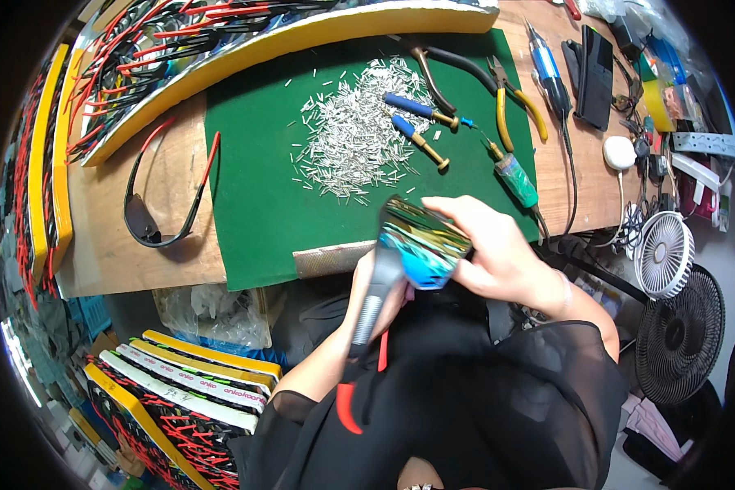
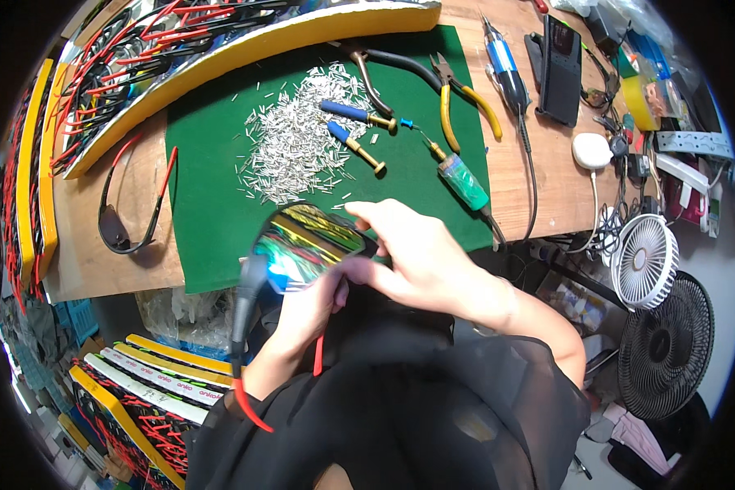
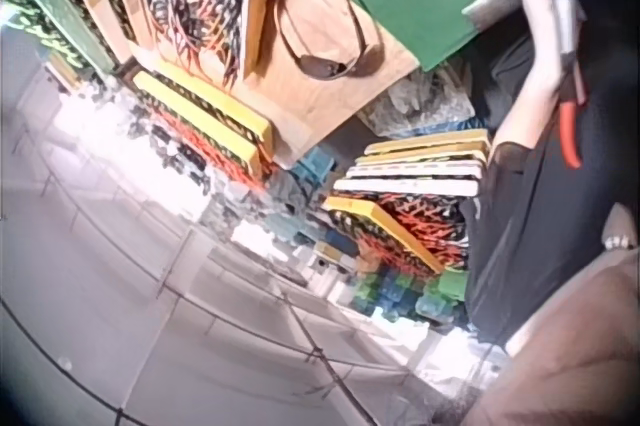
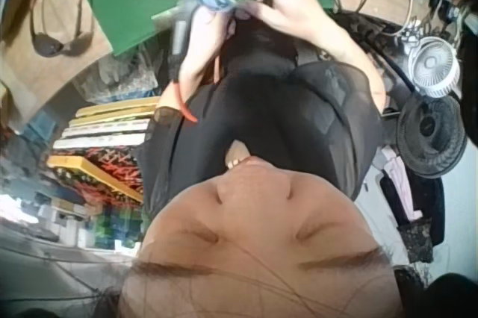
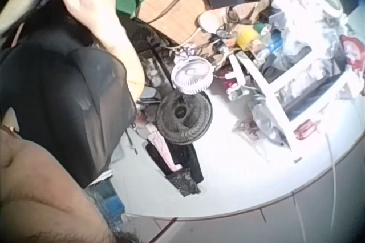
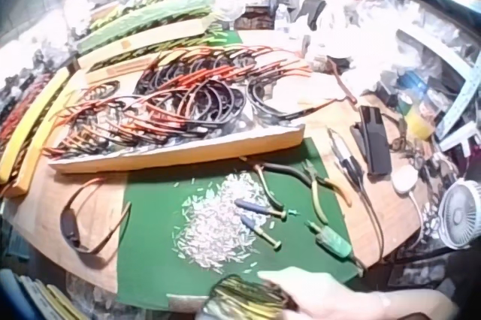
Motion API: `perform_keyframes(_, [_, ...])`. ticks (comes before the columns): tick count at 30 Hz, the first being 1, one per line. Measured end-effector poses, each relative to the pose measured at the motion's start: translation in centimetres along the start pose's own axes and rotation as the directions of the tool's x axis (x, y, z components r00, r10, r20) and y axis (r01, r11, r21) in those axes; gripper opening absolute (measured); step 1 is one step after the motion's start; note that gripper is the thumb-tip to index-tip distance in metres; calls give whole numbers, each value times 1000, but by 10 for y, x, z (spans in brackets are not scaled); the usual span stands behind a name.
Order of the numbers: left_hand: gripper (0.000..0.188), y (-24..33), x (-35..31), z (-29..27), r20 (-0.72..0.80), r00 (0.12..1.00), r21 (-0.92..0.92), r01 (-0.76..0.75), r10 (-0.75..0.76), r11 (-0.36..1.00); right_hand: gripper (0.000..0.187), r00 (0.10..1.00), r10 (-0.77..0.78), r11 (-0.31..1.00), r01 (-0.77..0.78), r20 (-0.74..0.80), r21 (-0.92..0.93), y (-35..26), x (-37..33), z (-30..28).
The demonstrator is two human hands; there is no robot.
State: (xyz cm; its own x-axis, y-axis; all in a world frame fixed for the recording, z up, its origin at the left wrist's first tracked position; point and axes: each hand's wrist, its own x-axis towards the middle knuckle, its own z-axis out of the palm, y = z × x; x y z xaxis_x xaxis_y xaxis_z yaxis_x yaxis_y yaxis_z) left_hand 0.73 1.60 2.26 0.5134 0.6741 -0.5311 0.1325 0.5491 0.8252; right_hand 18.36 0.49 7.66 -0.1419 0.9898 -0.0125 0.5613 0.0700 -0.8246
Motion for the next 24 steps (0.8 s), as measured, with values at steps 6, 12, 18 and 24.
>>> perform_keyframes(6, [23, -1, -11, -6, 105, 992, -324, 99, -68, 941, 13, 998, 48, 976, -38, -40, 217, 10, 14, 17])
perform_keyframes(12, [27, 9, -29, -9, 145, 979, -421, 190, -141, 887, 13, 971, 203, 879, -237, 123, 414, -5, 16, 14])
perform_keyframes(18, [30, 14, -32, 2, 117, 981, -419, 188, -152, 888, 19, 928, 352, 812, -366, 120, 453, 2, 11, 14])
perform_keyframes(24, [27, 12, -31, 4, 75, 986, -403, 167, -150, 900, 17, 962, 272, 861, -260, 36, 438, 8, 8, 22])
